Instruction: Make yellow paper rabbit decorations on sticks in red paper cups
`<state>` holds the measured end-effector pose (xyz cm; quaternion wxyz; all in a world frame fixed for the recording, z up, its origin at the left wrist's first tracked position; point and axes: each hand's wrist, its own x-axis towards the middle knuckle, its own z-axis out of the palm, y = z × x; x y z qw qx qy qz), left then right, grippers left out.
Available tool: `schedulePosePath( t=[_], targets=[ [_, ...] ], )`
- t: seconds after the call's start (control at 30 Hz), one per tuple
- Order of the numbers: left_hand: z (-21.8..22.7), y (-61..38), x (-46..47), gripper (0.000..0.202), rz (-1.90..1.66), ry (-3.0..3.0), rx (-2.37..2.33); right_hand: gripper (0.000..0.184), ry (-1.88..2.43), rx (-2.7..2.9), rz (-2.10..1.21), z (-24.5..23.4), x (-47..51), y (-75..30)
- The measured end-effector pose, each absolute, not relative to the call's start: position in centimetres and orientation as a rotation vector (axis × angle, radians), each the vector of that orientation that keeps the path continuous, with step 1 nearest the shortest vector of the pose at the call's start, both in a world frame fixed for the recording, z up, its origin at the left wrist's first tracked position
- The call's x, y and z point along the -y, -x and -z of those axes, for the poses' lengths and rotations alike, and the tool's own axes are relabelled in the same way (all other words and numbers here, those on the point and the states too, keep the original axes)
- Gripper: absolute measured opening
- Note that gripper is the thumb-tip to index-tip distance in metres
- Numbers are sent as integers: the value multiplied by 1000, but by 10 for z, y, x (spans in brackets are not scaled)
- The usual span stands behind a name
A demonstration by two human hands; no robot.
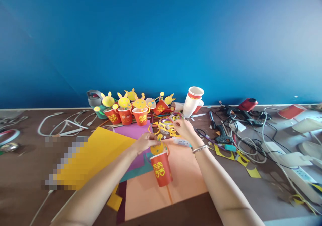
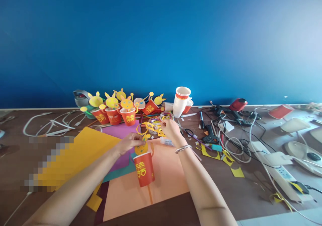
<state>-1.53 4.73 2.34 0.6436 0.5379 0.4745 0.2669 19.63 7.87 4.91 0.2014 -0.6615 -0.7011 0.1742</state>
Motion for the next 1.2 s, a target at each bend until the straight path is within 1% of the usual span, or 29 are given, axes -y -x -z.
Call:
schedulePosePath(
  t=[0.07, 0.23, 0.37, 0.53, 0.7, 1.0, 1.1, 1.2],
  targets=[
    [-25, 16, -46, 33, -555, -1258, -1060, 23, 1809, 2014, -517, -50, -77, -196],
    [-23, 17, -46, 33, -496, -1282, -1030, 19, 1479, 2417, -718, -46, -65, -184],
    [-19, 17, -49, 36, -529, -1309, -1016, 15, 1457, 2589, -685, -38, -53, -170],
    [-15, 18, -51, 38, -548, -1300, -1015, 16, 1470, 2635, -574, -32, -48, -166],
    [-8, 18, -52, 41, -554, -1257, -1031, 12, 1485, 2649, -630, -33, -51, -167],
    [-17, 27, -58, 44, -459, -1395, -988, 19, 1527, 2654, -605, -37, -50, -167],
    [-15, 28, -59, 47, -439, -1482, -1007, 17, 1503, 2634, -615, -38, -52, -166],
    [-10, 27, -60, 44, -473, -1501, -1003, 15, 1489, 2588, -642, -40, -56, -169]
  ],
)
